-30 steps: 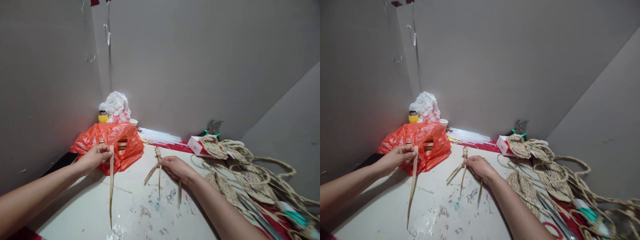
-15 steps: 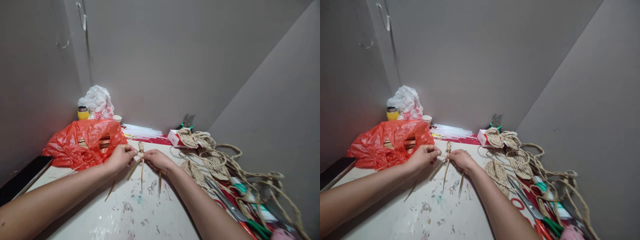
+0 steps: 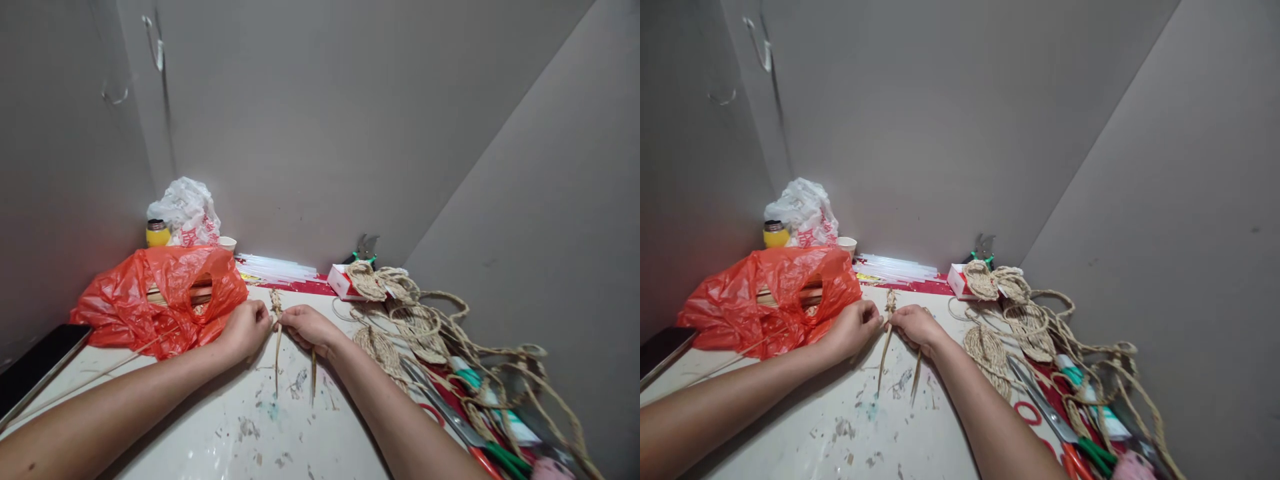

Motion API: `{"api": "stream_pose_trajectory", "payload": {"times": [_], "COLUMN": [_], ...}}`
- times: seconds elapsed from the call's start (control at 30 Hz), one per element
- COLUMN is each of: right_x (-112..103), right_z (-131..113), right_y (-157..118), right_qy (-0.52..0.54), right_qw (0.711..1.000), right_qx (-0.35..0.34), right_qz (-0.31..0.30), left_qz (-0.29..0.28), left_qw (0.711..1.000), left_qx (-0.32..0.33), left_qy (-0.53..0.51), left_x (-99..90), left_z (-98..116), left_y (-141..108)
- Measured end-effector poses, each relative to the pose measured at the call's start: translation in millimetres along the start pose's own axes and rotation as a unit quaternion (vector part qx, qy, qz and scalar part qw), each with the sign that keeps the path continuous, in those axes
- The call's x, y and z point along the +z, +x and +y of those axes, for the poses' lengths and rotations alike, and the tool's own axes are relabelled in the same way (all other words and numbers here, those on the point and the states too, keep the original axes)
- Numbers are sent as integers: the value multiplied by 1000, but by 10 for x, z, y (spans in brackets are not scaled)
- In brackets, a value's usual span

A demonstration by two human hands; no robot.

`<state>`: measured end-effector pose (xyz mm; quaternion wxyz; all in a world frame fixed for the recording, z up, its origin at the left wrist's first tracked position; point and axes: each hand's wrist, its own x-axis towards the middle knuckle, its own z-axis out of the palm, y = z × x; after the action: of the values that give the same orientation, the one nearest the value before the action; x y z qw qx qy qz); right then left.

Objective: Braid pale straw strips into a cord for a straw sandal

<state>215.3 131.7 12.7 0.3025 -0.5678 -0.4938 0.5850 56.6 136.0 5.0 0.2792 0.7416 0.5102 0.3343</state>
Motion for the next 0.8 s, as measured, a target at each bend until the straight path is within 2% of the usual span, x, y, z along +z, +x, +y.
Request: {"api": "stream_pose_trajectory", "payload": {"times": [0.1, 0.17, 0.23, 0.3, 0.4, 0.63, 0.8], "right_x": [9, 16, 20, 19, 12, -2, -8], "right_z": [-1, -9, -20, -25, -18, 3, -19], "right_y": [0, -6, -13, -15, -5, 15, 0], "right_qy": [-2, -3, -5, -6, -6, 4, 10], "right_qw": [1000, 1000, 1000, 1000, 1000, 1000, 1000], "right_qx": [2, 2, 2, 2, 3, 0, 3], "right_qz": [2, 1, -1, -2, -1, -5, -11], "left_qz": [-25, -24, -33, -48, -53, -37, 3], "left_qw": [999, 1000, 994, 973, 948, 959, 968], "left_qx": [15, 6, -44, -121, -194, -159, -96], "left_qy": [34, -2, -92, -192, -247, -232, -231], "left_x": [-33, -51, -68, -77, -62, 42, -22], "left_z": [23, 41, 79, 137, 218, 181, 143], "left_y": [-9, 2, 21, 37, 37, -6, 47]}}
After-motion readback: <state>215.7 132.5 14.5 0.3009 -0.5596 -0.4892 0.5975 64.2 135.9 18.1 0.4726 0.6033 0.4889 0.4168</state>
